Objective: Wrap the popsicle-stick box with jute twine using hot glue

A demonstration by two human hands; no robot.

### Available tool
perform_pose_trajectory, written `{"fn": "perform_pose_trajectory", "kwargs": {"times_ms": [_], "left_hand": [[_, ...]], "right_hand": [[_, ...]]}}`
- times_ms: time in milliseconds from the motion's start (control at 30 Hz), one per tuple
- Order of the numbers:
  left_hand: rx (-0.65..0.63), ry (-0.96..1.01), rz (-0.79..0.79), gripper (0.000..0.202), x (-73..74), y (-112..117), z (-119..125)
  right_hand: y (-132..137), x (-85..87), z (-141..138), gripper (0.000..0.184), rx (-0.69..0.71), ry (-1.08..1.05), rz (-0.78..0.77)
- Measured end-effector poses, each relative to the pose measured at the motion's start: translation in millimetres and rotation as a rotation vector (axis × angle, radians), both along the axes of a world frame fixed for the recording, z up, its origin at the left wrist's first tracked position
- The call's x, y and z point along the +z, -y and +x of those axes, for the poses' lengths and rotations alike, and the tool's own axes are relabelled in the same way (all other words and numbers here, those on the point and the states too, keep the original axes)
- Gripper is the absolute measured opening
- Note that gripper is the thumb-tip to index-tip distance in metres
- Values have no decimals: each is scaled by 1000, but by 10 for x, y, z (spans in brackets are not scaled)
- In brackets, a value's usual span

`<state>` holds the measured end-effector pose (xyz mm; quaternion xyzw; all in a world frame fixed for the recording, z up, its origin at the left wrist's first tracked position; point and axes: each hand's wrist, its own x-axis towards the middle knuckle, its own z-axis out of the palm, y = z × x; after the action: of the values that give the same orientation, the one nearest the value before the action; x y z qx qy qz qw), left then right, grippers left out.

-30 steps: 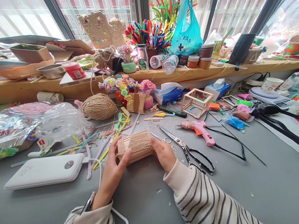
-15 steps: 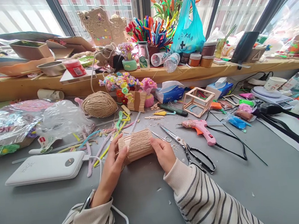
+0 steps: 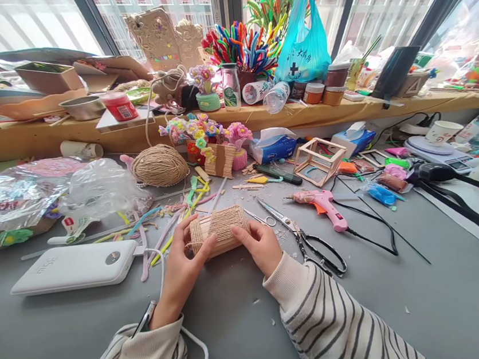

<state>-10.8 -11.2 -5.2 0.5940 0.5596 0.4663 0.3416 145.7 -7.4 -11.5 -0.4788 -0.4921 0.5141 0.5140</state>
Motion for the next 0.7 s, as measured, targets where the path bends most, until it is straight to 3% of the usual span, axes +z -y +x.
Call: {"fn": "perform_pose_trajectory", "kwargs": {"times_ms": [333,700], "left_hand": [[-43,26,72,55,0,3,0],[-7,29,86,54,-15,-13,19]], "right_hand": [[17,6,-5,34,17,36,32],[-7,-28,-25,33,-2,41,46]]}}
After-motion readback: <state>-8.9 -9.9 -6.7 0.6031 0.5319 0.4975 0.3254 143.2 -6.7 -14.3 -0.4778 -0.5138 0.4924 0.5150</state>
